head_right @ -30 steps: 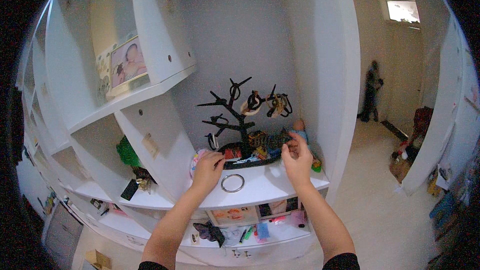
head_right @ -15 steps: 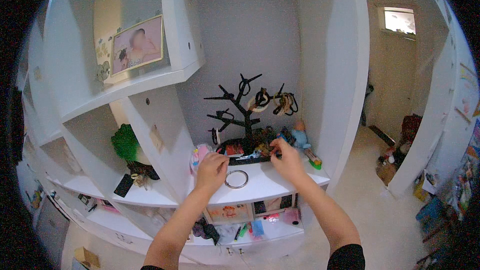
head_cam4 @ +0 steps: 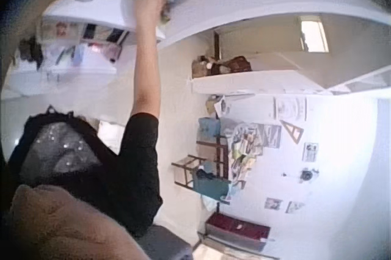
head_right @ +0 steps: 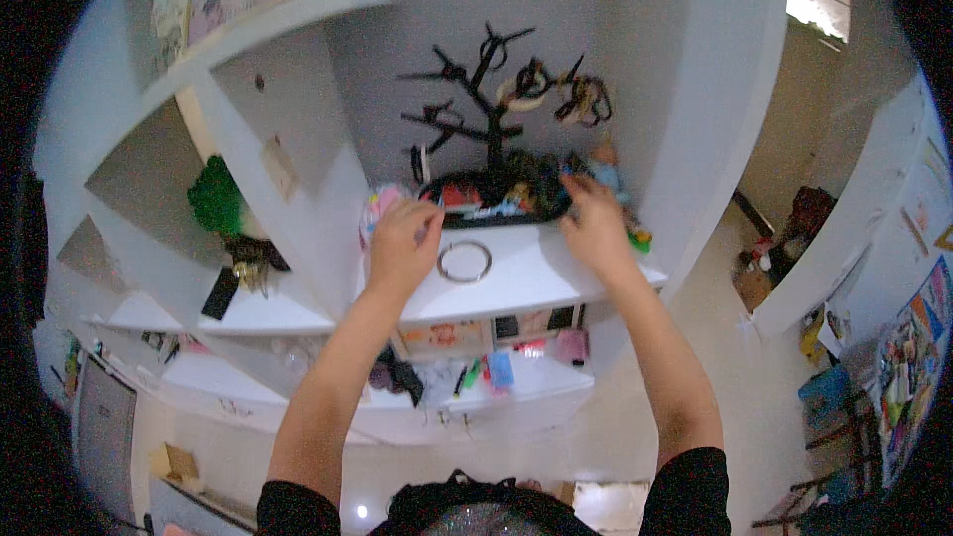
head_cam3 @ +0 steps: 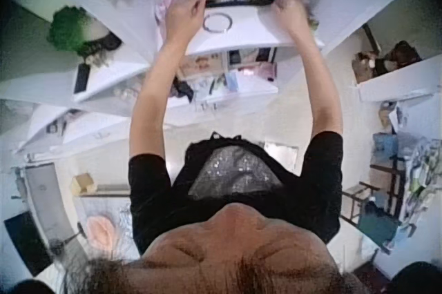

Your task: The person organizes various small items on a white shelf unit. They pick up and place items such as a red card, a green box, a white cloth, a green tube, and a red tool onto the shelf, arranging them among existing objects like a jewelry stand and a decorative tree.

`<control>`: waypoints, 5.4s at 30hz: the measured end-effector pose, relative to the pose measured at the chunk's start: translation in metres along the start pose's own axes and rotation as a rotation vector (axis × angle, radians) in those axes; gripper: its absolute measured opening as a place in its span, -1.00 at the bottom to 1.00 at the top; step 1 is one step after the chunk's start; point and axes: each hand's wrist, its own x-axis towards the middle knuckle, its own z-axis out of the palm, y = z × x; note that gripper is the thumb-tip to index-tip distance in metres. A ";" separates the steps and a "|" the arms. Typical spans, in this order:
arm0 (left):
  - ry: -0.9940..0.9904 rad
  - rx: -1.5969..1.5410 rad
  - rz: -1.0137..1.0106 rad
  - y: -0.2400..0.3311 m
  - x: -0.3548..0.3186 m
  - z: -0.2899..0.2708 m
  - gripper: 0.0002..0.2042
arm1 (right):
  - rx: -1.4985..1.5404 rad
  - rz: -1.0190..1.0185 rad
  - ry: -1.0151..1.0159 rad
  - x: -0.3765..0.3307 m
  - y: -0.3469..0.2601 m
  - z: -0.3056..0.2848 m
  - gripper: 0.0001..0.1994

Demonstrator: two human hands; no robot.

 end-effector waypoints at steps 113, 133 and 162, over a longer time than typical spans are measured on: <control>0.054 -0.604 -1.185 -0.030 -0.263 -0.178 -0.92 | 0.050 0.146 -0.163 0.035 -0.120 0.053 -0.48; -0.398 0.193 -1.274 -0.134 -0.409 0.021 -0.63 | 0.459 0.009 -0.408 -0.182 -0.125 0.027 -0.72; 0.427 -0.527 -1.107 -0.125 -0.314 -0.097 -0.72 | 0.695 0.224 -0.807 -0.267 -0.115 0.260 -0.68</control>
